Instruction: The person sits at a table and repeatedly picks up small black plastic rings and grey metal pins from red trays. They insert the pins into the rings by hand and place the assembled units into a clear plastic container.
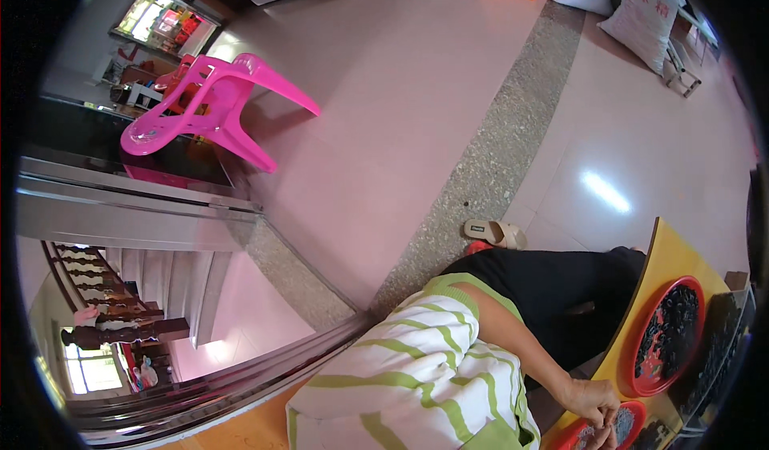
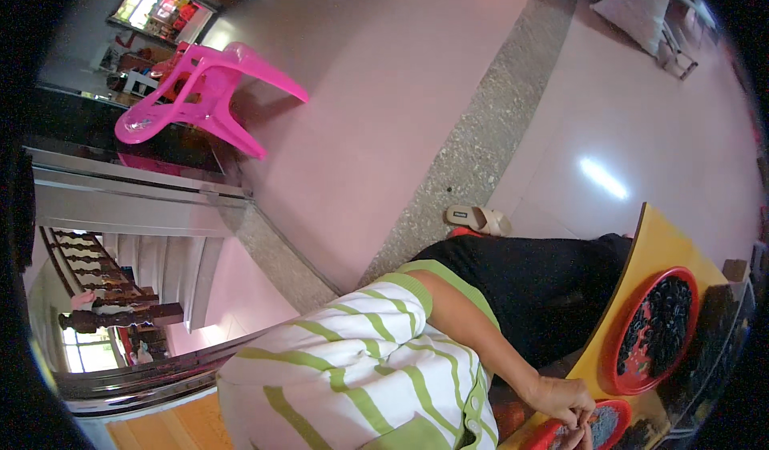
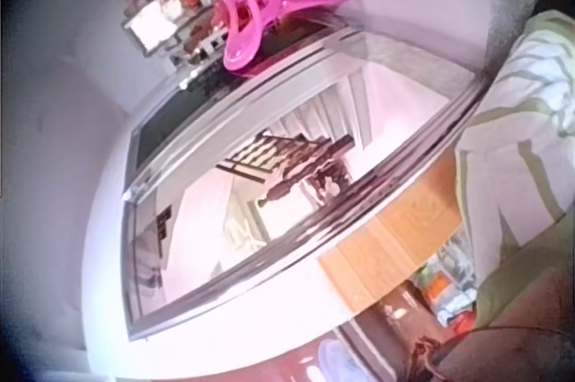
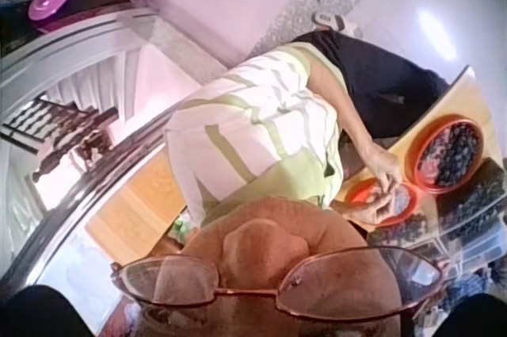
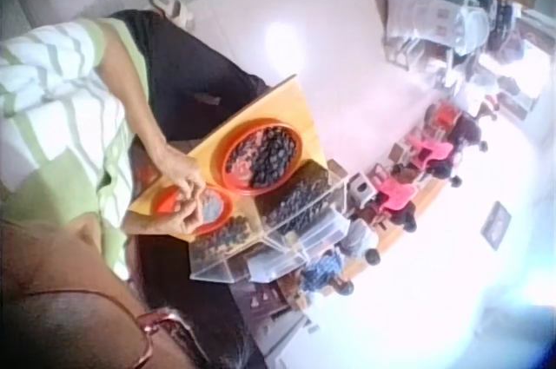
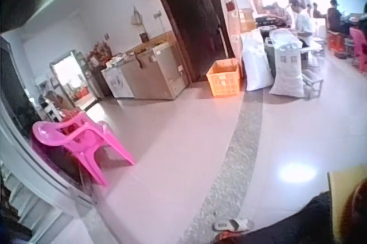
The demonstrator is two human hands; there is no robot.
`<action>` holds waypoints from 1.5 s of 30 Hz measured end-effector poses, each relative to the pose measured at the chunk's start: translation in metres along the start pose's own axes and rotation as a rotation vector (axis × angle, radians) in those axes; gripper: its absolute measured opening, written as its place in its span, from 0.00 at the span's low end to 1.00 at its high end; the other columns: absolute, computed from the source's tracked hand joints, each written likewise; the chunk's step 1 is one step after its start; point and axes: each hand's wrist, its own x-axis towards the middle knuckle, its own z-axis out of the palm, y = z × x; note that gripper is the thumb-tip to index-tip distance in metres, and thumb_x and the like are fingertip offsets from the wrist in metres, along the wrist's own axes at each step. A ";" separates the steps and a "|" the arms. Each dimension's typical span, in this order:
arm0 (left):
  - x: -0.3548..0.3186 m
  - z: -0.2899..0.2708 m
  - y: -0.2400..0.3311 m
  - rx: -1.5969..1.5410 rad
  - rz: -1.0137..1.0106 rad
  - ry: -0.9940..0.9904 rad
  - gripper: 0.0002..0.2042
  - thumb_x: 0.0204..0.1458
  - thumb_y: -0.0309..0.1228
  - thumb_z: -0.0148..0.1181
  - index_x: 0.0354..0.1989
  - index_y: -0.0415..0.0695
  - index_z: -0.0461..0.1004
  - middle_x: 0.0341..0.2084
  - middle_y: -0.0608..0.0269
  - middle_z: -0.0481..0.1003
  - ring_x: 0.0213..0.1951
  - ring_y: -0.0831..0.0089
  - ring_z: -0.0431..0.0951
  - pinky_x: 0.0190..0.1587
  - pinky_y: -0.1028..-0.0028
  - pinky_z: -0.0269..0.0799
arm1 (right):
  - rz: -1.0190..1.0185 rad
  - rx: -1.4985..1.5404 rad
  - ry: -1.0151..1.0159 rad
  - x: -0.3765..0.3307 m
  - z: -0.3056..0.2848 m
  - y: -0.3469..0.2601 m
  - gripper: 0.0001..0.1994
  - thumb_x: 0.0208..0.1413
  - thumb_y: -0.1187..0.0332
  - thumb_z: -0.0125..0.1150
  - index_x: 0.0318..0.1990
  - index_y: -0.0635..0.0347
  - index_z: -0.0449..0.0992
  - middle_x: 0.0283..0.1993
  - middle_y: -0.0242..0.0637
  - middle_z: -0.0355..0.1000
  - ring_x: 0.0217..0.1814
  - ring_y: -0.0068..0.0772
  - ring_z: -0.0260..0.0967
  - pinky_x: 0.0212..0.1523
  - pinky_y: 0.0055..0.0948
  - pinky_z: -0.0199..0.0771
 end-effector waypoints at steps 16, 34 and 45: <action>-0.009 -0.003 -0.010 0.106 -0.047 -0.033 0.07 0.38 0.26 0.62 0.23 0.35 0.75 0.20 0.51 0.76 0.25 0.64 0.79 0.27 0.69 0.72 | 0.139 0.079 0.065 -0.001 0.002 0.047 0.10 0.58 0.64 0.58 0.40 0.61 0.75 0.37 0.31 0.72 0.36 0.18 0.65 0.35 0.16 0.63; 0.071 -0.037 0.041 -0.338 -0.801 -0.244 0.09 0.58 0.26 0.52 0.43 0.34 0.70 0.34 0.54 0.77 0.35 0.72 0.78 0.40 0.75 0.74 | 0.190 0.552 0.445 0.032 0.029 0.014 0.05 0.56 0.75 0.58 0.39 0.63 0.75 0.35 0.28 0.72 0.35 0.13 0.67 0.35 0.14 0.68; 0.069 -0.039 0.035 -0.291 -0.766 -0.211 0.09 0.58 0.26 0.52 0.42 0.33 0.71 0.33 0.54 0.77 0.34 0.73 0.78 0.38 0.77 0.75 | 0.169 0.583 0.380 0.027 0.040 0.021 0.05 0.57 0.74 0.57 0.39 0.66 0.74 0.35 0.30 0.73 0.37 0.16 0.71 0.36 0.17 0.72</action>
